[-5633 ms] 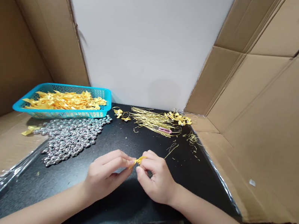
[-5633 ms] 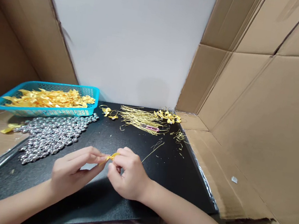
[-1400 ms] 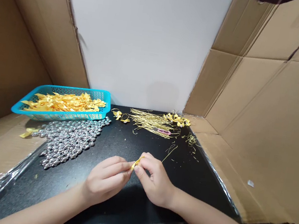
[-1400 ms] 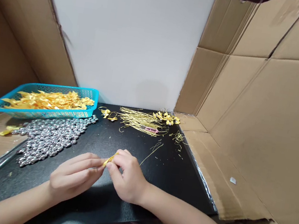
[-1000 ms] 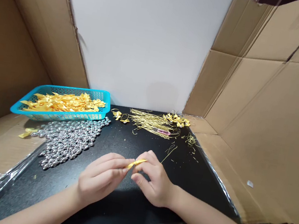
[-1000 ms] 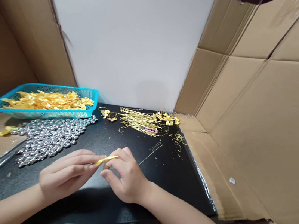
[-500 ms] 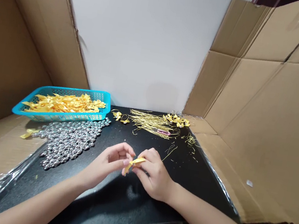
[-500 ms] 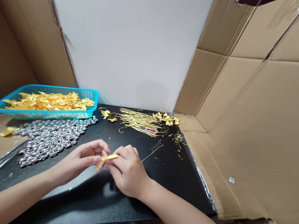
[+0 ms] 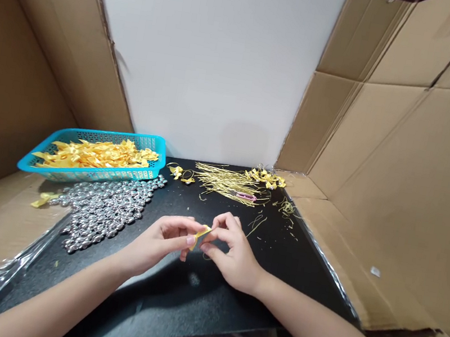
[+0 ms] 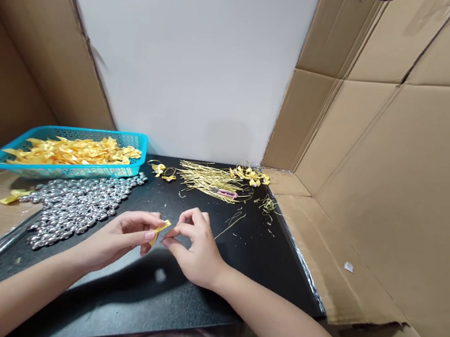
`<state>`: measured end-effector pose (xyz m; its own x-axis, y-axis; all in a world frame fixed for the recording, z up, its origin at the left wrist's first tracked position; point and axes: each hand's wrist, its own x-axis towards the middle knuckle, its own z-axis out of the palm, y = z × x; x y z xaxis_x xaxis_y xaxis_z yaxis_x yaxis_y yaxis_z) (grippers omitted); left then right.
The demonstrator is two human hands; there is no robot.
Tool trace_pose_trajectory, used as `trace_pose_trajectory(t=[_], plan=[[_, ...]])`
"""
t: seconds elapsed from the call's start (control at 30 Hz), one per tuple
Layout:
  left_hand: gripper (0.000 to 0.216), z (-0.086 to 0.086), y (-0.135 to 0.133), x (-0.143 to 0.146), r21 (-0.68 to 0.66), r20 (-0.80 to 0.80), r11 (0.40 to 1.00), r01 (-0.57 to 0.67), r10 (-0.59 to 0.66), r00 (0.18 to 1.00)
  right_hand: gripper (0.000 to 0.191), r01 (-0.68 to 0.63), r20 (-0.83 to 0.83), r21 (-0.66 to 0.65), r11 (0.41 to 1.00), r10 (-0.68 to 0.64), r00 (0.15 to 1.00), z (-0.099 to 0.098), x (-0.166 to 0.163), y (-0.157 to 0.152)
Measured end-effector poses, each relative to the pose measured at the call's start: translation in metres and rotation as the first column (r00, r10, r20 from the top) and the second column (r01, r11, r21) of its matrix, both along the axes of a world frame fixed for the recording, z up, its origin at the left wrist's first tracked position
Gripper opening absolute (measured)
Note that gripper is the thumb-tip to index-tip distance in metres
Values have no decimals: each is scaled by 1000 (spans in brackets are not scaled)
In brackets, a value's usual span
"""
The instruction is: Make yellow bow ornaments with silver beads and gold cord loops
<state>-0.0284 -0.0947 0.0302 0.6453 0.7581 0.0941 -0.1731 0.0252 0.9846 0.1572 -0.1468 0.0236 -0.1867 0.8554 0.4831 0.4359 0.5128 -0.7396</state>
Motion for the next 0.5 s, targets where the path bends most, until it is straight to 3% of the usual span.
trace_pose_trajectory(t=[0.17,0.27,0.37,0.5], plan=[[18,-5,-1,4,11,-37,1000,10,-10,999,13,41,-24,-22,999,-41,999,-1,-2,0],[19,-8,0,5,20,-42,1000,-23,24,999,5,112,-75,-32,993,-114,991,-3,-2,1],[21,-10,1,4,22,-60,998,-63,64,996,20,207,-151,47,977,-197,969,-2,1,0],[22,-10,0,4,14,-90,997,-77,78,993,17,200,-119,192,961,-180,977,1,1,0]])
